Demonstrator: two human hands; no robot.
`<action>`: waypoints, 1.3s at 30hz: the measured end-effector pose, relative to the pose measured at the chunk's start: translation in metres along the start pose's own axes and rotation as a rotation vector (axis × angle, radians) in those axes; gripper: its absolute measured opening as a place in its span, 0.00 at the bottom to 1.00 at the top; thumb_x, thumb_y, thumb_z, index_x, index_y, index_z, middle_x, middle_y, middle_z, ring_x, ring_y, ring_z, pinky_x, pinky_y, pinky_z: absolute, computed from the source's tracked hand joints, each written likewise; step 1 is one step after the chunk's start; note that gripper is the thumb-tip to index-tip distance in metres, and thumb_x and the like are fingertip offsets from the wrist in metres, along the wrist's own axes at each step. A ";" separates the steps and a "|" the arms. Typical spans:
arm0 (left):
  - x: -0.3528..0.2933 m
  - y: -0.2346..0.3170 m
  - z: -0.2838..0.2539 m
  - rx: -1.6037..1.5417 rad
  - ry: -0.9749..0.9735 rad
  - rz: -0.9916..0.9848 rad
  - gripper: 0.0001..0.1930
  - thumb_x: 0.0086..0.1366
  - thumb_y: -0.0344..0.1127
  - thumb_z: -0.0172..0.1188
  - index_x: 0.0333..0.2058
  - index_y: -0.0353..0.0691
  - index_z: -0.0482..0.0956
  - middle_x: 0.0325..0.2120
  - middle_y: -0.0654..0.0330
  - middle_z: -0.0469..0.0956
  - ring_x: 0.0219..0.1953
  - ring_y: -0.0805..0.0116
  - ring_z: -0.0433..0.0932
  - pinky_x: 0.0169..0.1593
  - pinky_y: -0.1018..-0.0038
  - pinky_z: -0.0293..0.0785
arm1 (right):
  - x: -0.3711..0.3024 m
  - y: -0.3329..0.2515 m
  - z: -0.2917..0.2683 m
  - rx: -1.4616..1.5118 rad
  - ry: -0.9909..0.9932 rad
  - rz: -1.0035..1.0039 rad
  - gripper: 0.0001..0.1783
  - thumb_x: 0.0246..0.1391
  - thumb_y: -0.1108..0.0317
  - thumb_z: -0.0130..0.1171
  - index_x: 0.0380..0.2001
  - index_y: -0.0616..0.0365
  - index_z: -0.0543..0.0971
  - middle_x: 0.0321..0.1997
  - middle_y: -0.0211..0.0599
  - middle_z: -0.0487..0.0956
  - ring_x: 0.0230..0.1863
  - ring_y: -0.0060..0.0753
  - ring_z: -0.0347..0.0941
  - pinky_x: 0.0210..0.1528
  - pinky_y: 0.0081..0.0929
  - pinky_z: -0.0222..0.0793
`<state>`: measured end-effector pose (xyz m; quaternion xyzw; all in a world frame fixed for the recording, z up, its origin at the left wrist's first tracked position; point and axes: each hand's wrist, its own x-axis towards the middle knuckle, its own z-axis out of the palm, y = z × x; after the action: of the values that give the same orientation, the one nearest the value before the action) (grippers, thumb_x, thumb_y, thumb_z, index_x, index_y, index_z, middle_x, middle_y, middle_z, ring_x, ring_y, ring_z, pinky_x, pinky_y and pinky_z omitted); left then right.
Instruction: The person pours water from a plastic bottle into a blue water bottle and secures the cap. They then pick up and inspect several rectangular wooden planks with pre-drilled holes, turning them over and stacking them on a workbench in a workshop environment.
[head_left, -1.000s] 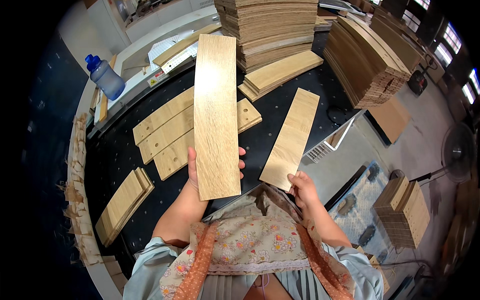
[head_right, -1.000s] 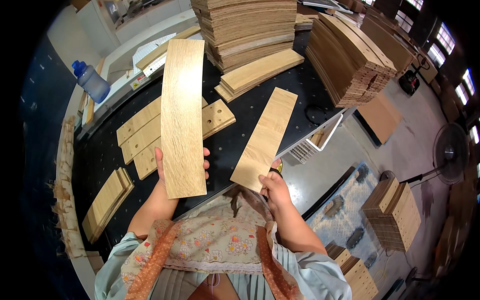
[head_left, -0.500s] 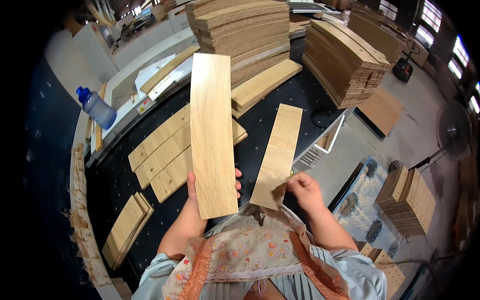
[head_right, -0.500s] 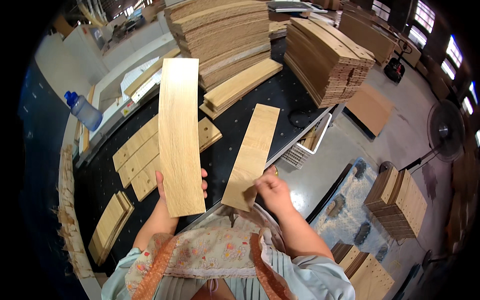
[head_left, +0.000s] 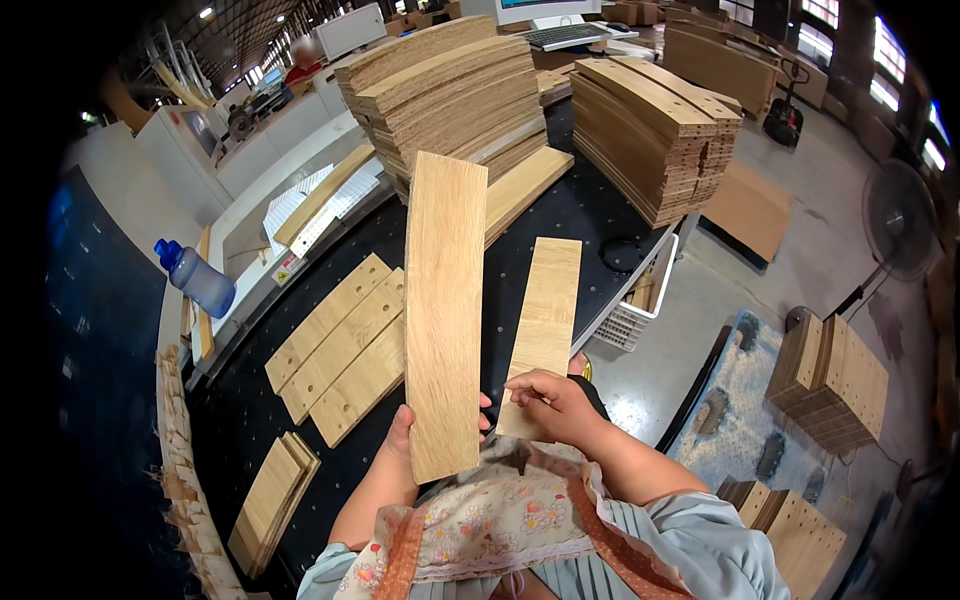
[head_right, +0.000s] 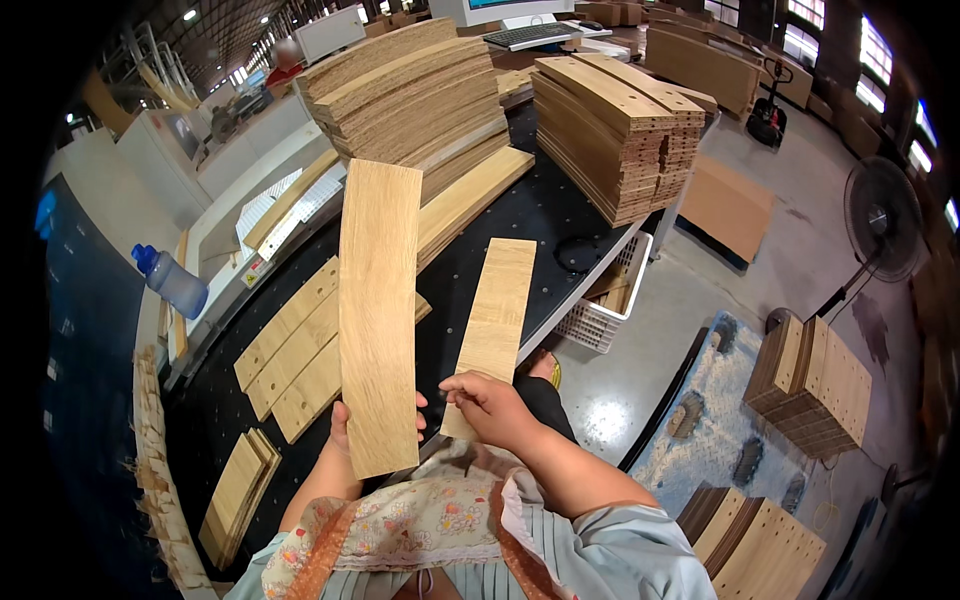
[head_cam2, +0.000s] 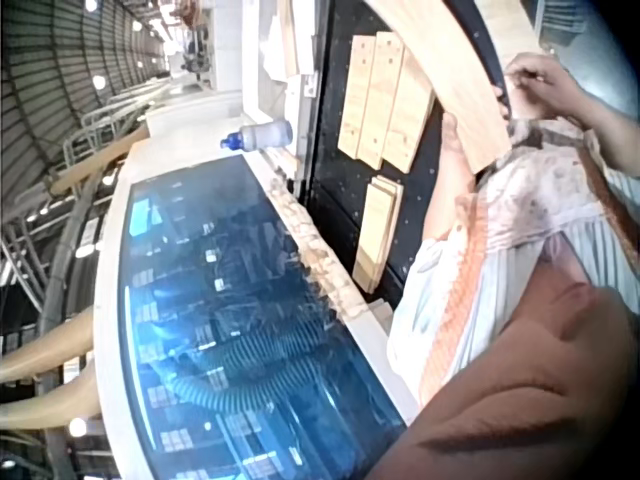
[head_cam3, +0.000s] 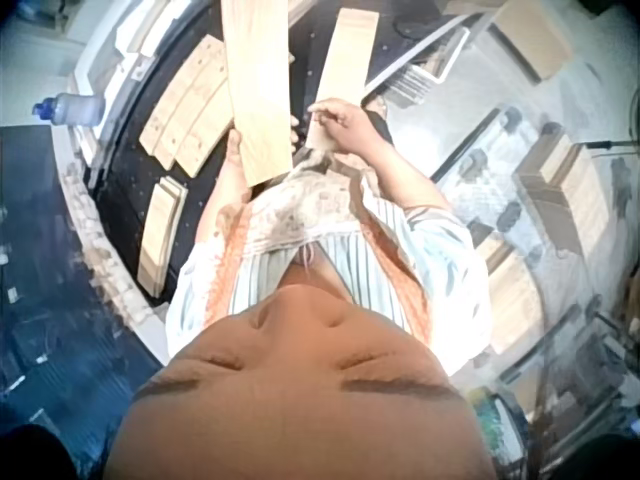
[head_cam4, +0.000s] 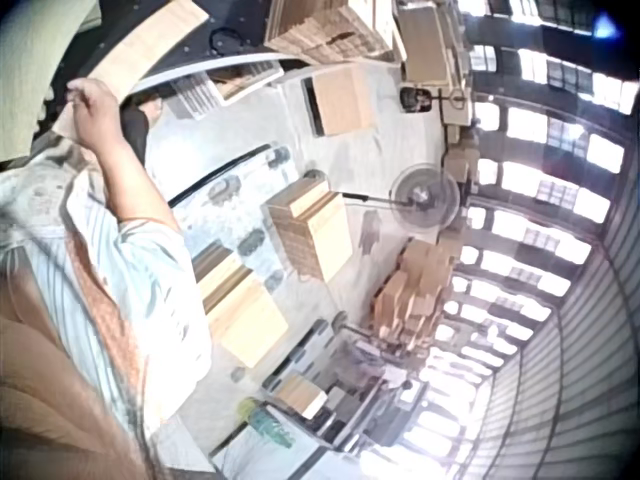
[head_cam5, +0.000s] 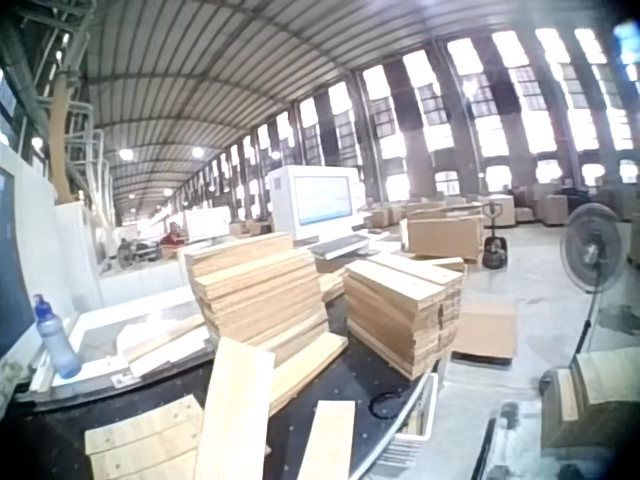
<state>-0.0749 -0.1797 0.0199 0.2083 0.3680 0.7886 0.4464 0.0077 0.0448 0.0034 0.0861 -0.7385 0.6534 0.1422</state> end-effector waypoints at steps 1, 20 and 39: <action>0.002 0.001 -0.002 0.067 0.019 0.011 0.52 0.49 0.69 0.59 0.60 0.30 0.55 0.50 0.41 0.68 0.46 0.54 0.76 0.46 0.62 0.77 | -0.001 0.000 -0.003 -0.024 0.031 0.000 0.14 0.52 0.81 0.50 0.42 0.60 0.76 0.33 0.35 0.76 0.37 0.26 0.73 0.40 0.20 0.68; 0.042 -0.010 -0.005 0.285 0.585 -0.168 0.28 0.64 0.52 0.53 0.54 0.38 0.63 0.37 0.51 0.75 0.39 0.62 0.78 0.40 0.68 0.78 | -0.026 0.044 -0.009 0.842 0.208 0.629 0.18 0.59 0.72 0.48 0.52 0.65 0.66 0.45 0.43 0.76 0.42 0.35 0.76 0.42 0.32 0.73; 0.060 -0.030 0.012 -0.153 0.330 -0.331 0.26 0.60 0.42 0.55 0.54 0.34 0.65 0.43 0.49 0.74 0.43 0.57 0.77 0.47 0.63 0.76 | -0.010 -0.003 -0.004 -0.197 -0.038 0.113 0.20 0.56 0.51 0.56 0.30 0.61 0.72 0.26 0.41 0.75 0.28 0.37 0.74 0.31 0.31 0.69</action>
<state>-0.0815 -0.1137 0.0041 -0.0206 0.4044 0.7535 0.5179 0.0184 0.0479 0.0031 0.0424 -0.8055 0.5828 0.0989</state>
